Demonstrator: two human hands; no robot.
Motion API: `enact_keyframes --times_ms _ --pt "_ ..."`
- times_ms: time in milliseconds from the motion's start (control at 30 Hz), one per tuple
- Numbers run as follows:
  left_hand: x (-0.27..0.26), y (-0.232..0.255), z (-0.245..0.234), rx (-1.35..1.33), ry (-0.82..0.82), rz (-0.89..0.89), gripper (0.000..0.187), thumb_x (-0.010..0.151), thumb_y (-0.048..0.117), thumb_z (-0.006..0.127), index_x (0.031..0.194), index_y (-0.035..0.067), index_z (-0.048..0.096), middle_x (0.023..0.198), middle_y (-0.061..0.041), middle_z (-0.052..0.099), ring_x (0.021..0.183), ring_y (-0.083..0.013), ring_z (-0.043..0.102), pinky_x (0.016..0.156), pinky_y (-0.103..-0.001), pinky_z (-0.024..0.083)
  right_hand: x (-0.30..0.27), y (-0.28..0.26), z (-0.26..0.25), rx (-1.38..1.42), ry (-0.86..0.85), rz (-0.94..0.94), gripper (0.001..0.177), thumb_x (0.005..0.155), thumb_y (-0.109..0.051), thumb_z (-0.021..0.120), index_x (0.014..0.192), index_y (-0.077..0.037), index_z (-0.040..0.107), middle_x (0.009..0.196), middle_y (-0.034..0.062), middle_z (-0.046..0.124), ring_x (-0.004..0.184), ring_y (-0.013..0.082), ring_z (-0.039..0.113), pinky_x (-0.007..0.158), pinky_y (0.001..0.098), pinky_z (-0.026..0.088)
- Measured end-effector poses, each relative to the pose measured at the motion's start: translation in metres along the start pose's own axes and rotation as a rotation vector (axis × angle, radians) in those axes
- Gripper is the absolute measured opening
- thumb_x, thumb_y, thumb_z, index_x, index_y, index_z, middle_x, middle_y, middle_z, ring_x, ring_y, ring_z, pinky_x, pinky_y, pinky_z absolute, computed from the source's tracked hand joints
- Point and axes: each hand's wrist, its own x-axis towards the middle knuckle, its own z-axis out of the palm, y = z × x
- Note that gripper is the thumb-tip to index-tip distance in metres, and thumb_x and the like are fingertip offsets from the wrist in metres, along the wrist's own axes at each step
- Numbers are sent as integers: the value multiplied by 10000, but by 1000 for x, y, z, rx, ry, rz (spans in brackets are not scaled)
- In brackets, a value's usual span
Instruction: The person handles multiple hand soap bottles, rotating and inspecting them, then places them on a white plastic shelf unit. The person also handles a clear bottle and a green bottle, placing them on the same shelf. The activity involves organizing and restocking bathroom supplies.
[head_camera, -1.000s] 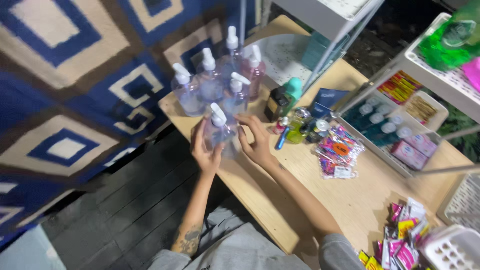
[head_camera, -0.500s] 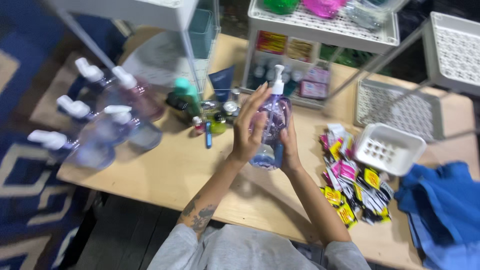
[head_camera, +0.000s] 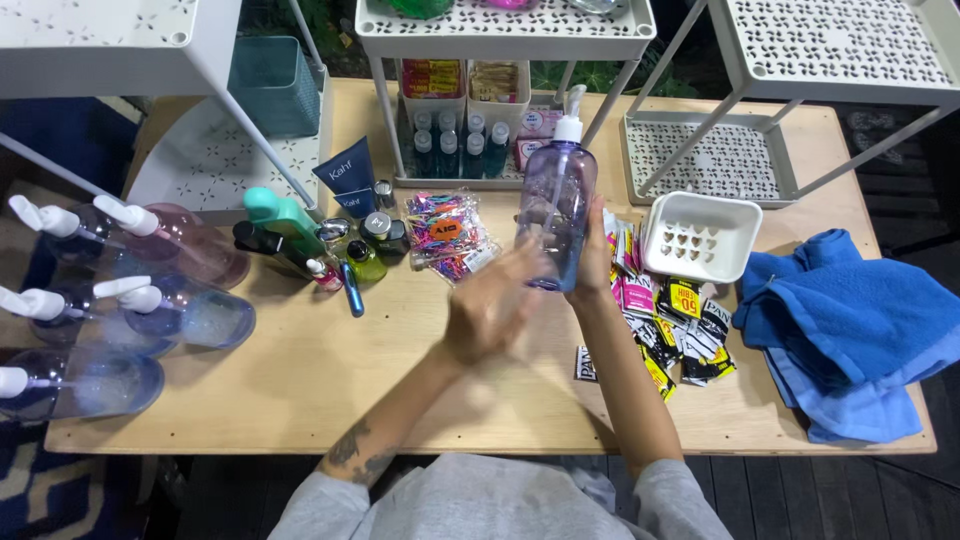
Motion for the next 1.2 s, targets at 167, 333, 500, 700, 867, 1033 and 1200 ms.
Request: enact_keyframes --times_ms 167,333,500,700,867,1033,1200 --pt "47 -21 7 -326 182 -213 1022 898 454 757 1621 38 166 1562 -265 416 1446 -361 463 1176 -463 418 -2 2 46 -402 24 -213 749 1096 -540 277 1659 -80 102 1656 218 313 1522 352 351 1255 470 287" --pt "57 -35 11 -730 195 -350 989 967 481 708 1663 51 154 1559 -235 461 1430 -325 510 1202 -439 431 -17 -1 75 -1046 -75 -538 758 1147 -438 356 1677 -30 -2 1754 238 70 1651 387 99 1340 492 118" --pt "59 -63 2 -1002 294 -456 917 1006 519 618 1652 30 187 1528 -233 472 1430 -314 483 1207 -451 398 -64 1 90 -1519 -301 -658 582 1020 -167 579 1552 -2 411 1633 213 381 1579 457 177 1282 566 194" --pt "54 -51 -3 -742 213 -612 852 1008 613 319 1651 88 129 1603 -180 406 1493 -287 365 1213 -433 233 -2 -47 91 -1257 -97 -802 306 1099 -92 491 1351 -24 650 1446 142 646 1490 338 525 1315 534 353" --pt "53 -32 -6 -775 192 -325 802 1081 572 359 1644 27 188 1677 -187 298 1566 -304 299 1305 -448 214 16 -28 106 -1184 -48 -689 629 1102 -258 492 1651 -49 269 1750 196 196 1627 378 235 1322 533 275" --pt "48 -35 -8 -681 193 -297 713 1120 506 335 1632 18 251 1702 -190 285 1601 -292 248 1316 -429 172 -31 1 102 -1307 22 -737 760 1082 -267 530 1699 -81 127 1784 170 30 1671 425 98 1364 567 186" --pt "56 -46 -6 -767 258 -361 641 1139 446 256 1632 37 268 1684 -162 338 1521 -294 410 1293 -420 257 -59 -6 99 -1028 -102 -532 829 1044 -303 659 1684 -123 164 1772 176 104 1662 398 143 1352 549 256"
